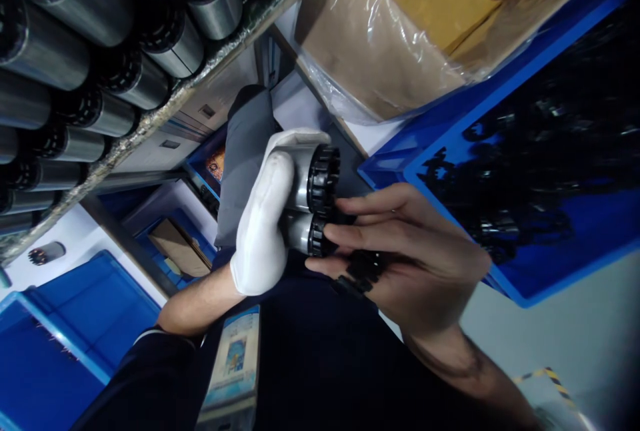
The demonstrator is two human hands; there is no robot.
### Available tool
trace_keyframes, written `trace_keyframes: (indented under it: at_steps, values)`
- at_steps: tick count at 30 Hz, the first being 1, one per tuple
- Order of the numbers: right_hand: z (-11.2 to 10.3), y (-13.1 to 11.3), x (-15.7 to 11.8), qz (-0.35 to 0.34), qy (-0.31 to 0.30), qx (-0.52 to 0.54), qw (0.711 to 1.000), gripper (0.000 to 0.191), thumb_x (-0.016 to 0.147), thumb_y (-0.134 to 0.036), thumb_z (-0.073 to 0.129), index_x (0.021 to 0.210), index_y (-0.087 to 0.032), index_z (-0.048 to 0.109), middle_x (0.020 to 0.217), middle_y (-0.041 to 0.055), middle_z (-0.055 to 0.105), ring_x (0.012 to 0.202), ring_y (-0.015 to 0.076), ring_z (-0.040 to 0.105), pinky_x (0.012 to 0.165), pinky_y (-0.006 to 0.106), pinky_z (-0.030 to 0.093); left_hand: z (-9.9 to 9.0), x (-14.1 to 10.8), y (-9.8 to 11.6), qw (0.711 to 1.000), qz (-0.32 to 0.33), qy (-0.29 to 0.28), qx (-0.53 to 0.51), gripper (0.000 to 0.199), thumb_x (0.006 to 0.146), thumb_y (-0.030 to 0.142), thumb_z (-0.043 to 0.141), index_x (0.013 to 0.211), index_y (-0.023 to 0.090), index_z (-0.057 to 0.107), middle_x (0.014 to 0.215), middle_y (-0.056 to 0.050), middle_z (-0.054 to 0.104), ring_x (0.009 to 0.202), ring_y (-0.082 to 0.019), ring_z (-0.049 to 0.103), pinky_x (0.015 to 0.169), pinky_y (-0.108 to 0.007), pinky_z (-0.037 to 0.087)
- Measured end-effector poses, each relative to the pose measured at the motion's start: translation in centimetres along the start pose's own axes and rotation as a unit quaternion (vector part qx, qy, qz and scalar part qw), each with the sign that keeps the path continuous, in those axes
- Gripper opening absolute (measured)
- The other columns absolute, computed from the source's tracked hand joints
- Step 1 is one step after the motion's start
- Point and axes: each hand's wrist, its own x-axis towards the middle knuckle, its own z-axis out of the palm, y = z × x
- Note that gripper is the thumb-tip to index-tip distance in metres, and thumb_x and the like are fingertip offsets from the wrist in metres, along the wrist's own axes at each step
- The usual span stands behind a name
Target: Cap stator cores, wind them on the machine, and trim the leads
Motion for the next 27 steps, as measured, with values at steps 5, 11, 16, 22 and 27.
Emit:
trace_keyframes:
  at_steps: [5, 11, 16, 22, 27]
  values:
    - [1.8, 1.3, -1.3, -0.009, 0.052, 0.005, 0.999, 0.076, 0.082, -0.018, 0.109, 0.152, -0.034, 0.081, 0.149, 0.0099, 0.082, 0.071, 0.0173, 0.076, 0.064, 0.037, 0.071, 1.5, -0.8, 0.0, 0.992, -0.027, 0.047, -0.11, 0.046, 0.112, 0.07, 0.065, 0.121, 0.029, 0.082, 0.143, -0.005, 0.08, 0.164, -0.035, 0.06, 0.141, -0.05, 0.048]
    - [-0.3, 1.7, -0.5, 0.148, -0.035, 0.224, 0.963, 0.053, 0.092, -0.02, 0.102, 0.136, -0.034, 0.076, 0.114, 0.0003, 0.089, 0.056, 0.0118, 0.069, 0.048, 0.024, 0.059, -0.4, -0.2, 0.7, 0.989, -0.034, -0.005, -0.146, 0.049, 0.085, 0.033, 0.105, 0.124, 0.035, 0.076, 0.132, 0.001, 0.079, 0.124, -0.023, 0.079, 0.11, -0.039, 0.064]
    - [-1.5, 1.2, 1.4, 0.249, -0.238, 0.289, 0.893, 0.044, 0.097, -0.022, 0.096, 0.132, -0.027, 0.07, 0.07, -0.0121, 0.067, 0.054, 0.0122, 0.066, 0.051, 0.022, 0.055, -1.1, 1.8, -0.2, 0.989, -0.035, -0.031, -0.139, 0.065, 0.082, 0.086, 0.087, 0.118, 0.035, 0.069, 0.094, -0.001, 0.066, 0.092, -0.024, 0.074, 0.091, -0.042, 0.065]
    - [-0.8, 1.3, 2.1, 0.06, -0.127, -0.067, 0.988, 0.016, 0.11, -0.026, 0.08, 0.126, -0.029, 0.083, 0.119, 0.0061, 0.084, 0.099, 0.0247, 0.083, 0.094, 0.039, 0.068, -0.2, 1.0, -3.7, 0.95, -0.253, 0.027, -0.18, 0.072, 0.087, 0.096, 0.075, 0.1, 0.025, 0.072, 0.094, -0.009, 0.08, 0.102, -0.032, 0.083, 0.08, -0.042, 0.071]
    - [-2.7, 2.4, 2.7, 0.068, -0.175, -0.1, 0.977, 0.018, 0.109, -0.023, 0.074, 0.125, -0.028, 0.08, 0.094, 0.001, 0.079, 0.079, 0.021, 0.077, 0.071, 0.034, 0.063, -0.9, 0.8, -6.3, 0.925, -0.335, -0.016, -0.181, 0.071, 0.087, 0.094, 0.077, 0.093, 0.023, 0.07, 0.082, -0.007, 0.079, 0.083, -0.03, 0.085, 0.054, -0.032, 0.063]
